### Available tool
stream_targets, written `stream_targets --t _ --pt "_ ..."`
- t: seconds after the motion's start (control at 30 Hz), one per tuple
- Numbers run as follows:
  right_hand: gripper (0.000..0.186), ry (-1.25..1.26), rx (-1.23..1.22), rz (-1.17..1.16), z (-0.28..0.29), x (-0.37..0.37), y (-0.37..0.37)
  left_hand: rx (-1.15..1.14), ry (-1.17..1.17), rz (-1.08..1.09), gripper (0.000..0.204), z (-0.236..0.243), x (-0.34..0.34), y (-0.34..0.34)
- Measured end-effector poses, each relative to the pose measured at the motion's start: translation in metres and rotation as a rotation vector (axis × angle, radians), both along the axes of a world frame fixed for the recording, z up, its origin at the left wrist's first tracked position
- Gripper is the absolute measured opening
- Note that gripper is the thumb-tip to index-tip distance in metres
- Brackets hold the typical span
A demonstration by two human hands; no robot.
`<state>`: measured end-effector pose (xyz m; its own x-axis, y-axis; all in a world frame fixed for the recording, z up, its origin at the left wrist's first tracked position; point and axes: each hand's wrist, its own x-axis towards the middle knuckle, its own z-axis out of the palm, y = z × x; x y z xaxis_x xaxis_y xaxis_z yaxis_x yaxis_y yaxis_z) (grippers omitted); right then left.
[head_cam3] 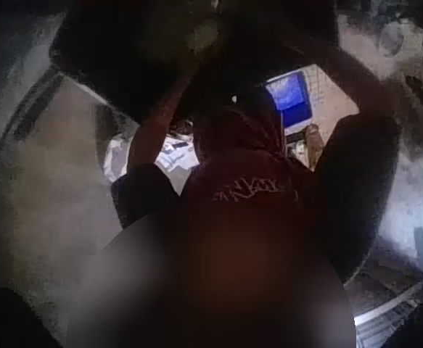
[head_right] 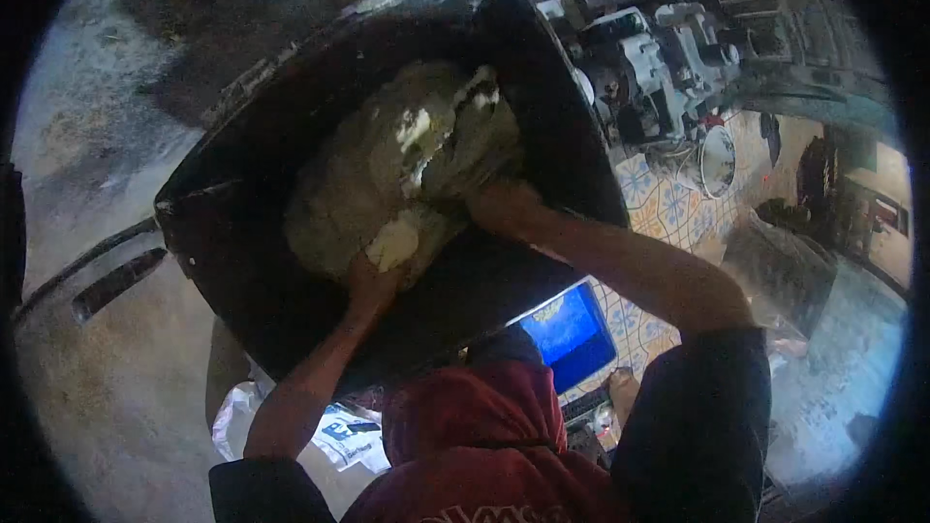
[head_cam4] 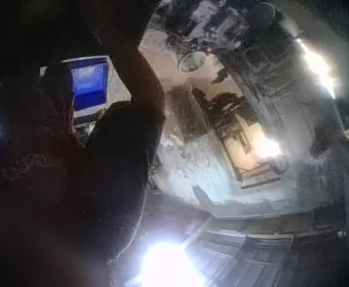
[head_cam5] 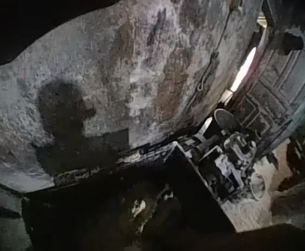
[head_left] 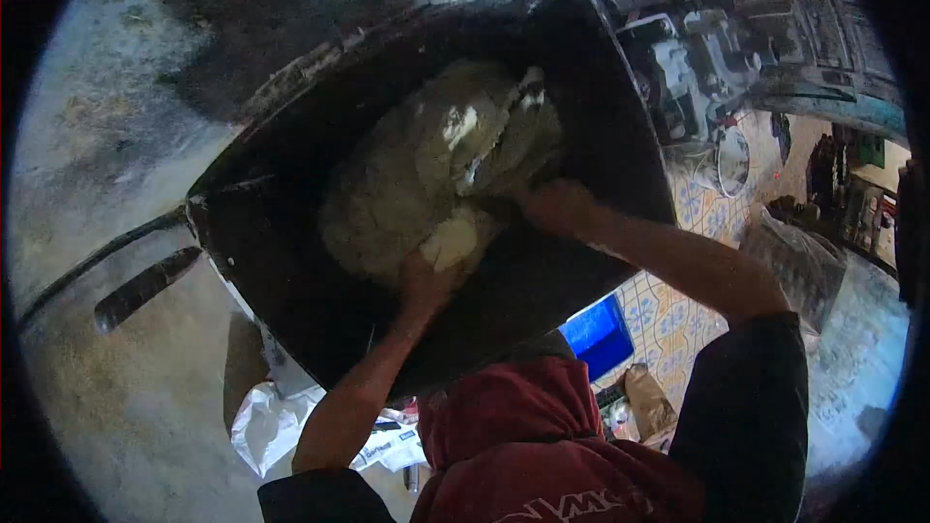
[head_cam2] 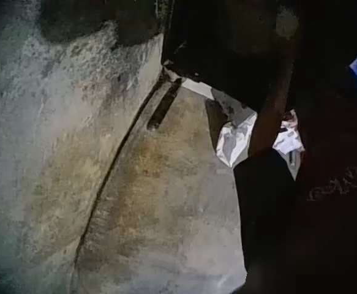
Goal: The person reaches into a mixing machine to pull out pieces of dough, places them into a blue plastic bin, and uses a scraper tool to help separate and move the dough.
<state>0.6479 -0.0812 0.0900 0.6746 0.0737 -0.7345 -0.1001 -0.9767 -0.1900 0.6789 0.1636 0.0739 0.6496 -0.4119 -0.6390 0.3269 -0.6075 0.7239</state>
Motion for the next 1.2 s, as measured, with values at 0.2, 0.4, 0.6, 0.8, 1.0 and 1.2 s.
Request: stream_targets --t 0.2,0.4,0.6,0.8,1.0,1.2 --pt "0.035 -0.165 0.123 0.020 -0.086 -0.018 0.005 -0.086 -0.166 -0.049 0.037 0.037 -0.010 0.034" --pt "0.022 -0.096 0.148 0.321 -0.132 -0.003 0.011 0.080 -0.017 0.222 0.040 0.133 -0.013 0.072" --pt "0.017 -0.415 0.212 0.202 0.000 -0.009 0.007 0.049 -0.205 0.184 0.070 0.219 -0.033 0.168" --pt "0.019 -0.313 0.124 -0.182 0.170 -0.026 -0.032 0.028 -0.385 -0.047 0.086 0.289 -0.002 0.159" --pt "0.019 -0.864 0.085 -0.768 0.229 -0.179 -0.055 -0.243 -0.448 -0.826 0.091 0.318 0.008 0.008" --pt "0.016 -0.690 -0.271 -1.457 0.182 -0.418 -0.027 -0.443 -0.318 -1.724 0.097 0.282 -0.127 -0.159"
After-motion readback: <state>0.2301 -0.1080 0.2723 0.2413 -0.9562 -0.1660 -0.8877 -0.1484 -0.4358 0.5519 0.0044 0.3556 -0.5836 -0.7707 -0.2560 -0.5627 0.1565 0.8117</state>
